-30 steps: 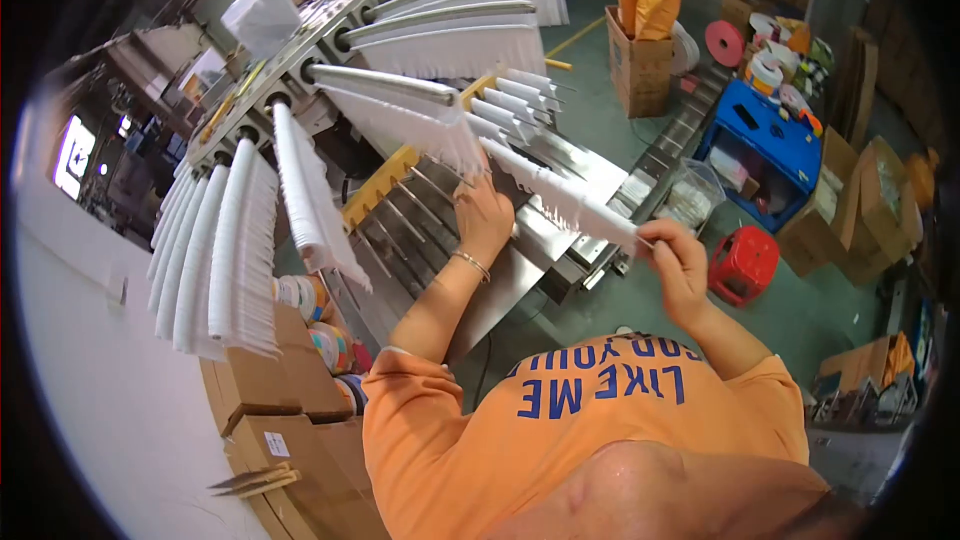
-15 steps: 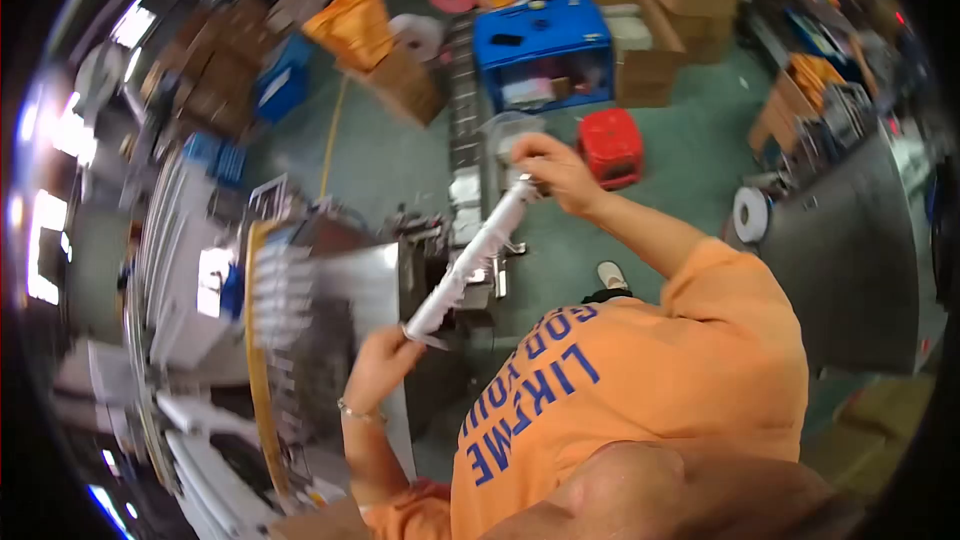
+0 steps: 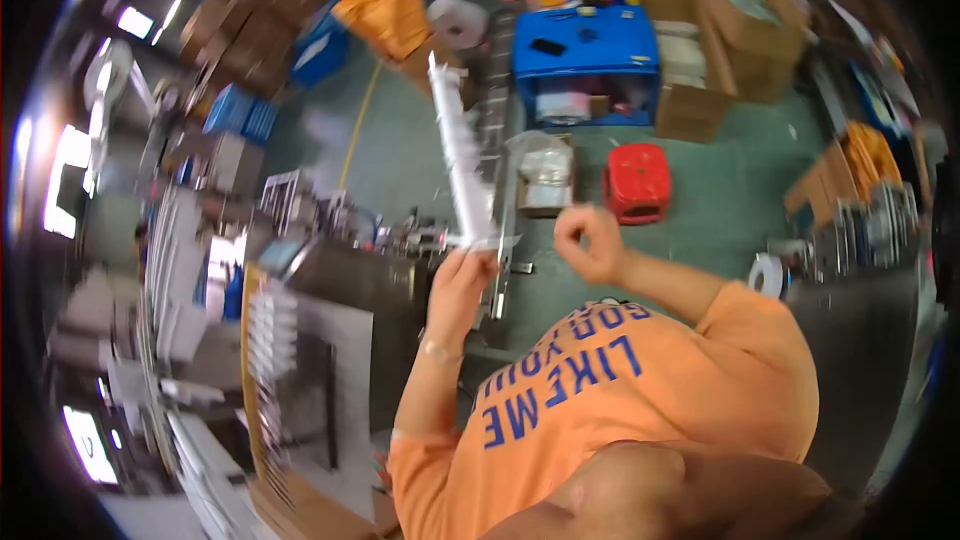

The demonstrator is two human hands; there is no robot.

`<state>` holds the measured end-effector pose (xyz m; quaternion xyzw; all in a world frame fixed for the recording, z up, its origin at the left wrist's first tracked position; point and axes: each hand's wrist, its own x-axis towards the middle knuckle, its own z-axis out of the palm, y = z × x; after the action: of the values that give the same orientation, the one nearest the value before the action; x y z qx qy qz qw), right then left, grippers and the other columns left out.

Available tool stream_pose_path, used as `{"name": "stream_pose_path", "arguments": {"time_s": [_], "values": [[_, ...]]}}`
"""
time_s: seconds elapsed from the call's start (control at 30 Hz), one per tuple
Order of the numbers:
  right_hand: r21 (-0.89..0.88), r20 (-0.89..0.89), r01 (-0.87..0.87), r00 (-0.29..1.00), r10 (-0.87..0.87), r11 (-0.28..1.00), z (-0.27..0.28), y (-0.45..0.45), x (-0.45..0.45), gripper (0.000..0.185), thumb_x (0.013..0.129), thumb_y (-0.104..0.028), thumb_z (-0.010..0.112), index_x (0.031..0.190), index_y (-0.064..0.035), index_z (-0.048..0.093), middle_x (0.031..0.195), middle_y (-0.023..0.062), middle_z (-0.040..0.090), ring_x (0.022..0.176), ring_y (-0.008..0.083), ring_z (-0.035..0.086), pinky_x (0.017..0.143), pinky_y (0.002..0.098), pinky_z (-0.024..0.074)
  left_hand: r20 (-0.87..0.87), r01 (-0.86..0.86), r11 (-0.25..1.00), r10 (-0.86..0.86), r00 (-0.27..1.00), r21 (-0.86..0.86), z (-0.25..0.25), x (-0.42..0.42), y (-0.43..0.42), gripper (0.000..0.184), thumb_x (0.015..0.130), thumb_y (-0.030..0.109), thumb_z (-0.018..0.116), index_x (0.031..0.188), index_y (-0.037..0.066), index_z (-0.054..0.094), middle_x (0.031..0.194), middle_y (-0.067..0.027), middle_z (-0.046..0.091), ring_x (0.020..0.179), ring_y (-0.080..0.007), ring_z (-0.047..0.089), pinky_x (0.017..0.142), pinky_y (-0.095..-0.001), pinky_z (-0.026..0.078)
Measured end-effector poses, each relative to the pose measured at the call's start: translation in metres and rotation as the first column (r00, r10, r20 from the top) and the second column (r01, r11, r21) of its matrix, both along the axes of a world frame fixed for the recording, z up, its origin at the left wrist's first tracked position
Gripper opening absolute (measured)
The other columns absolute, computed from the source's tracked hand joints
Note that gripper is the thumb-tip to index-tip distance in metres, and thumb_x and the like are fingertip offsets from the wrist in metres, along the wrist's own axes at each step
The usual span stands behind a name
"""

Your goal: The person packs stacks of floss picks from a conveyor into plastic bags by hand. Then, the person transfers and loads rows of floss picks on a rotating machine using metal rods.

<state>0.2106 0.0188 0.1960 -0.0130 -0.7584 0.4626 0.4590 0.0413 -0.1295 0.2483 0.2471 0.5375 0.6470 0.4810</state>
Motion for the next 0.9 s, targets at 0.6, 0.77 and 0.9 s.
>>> {"name": "stream_pose_path", "arguments": {"time_s": [0.6, 0.77, 0.9], "values": [[-0.598, -0.115, -0.062, 0.993, -0.009, 0.799, 0.014, 0.100, -0.152, 0.012, 0.090, -0.007, 0.041, 0.100, -0.0065, 0.047, 0.085, -0.0016, 0.046, 0.065, 0.0030, 0.037, 0.057, 0.0167, 0.0318, -0.981, -0.160, 0.968, 0.186, -0.062, 0.194, 0.069, -0.128, 0.082, 0.019, 0.075, 0.012, 0.063, 0.092, 0.004, 0.062, 0.081, -0.0101, 0.061, 0.082, -0.0229, 0.059, 0.076, -0.0324, 0.045], [-0.578, -0.097, -0.110, 0.993, 0.066, 0.809, 0.019, 0.103, -0.189, 0.011, 0.089, -0.008, 0.041, 0.098, -0.0064, 0.047, 0.083, -0.0022, 0.046, 0.062, 0.0027, 0.035, 0.055, 0.0166, 0.0297, -0.984, 0.120, 0.993, 0.028, -0.175, 0.007, 0.077, -0.215, 0.120, 0.017, 0.071, 0.018, 0.066, 0.087, 0.012, 0.065, 0.082, -0.0049, 0.062, 0.084, -0.0233, 0.057, 0.092, -0.0446, 0.035], [-0.566, -0.075, -0.117, 0.993, 0.090, 0.816, 0.018, 0.107, -0.219, 0.010, 0.089, -0.008, 0.041, 0.097, -0.0065, 0.047, 0.080, -0.0024, 0.045, 0.061, 0.0027, 0.035, 0.054, 0.0168, 0.0290, -0.987, 0.095, 0.994, -0.047, -0.151, -0.062, 0.074, -0.240, 0.120, 0.015, 0.074, 0.020, 0.065, 0.087, 0.014, 0.065, 0.087, -0.0019, 0.063, 0.090, -0.0200, 0.058, 0.094, -0.0494, 0.032]]}}
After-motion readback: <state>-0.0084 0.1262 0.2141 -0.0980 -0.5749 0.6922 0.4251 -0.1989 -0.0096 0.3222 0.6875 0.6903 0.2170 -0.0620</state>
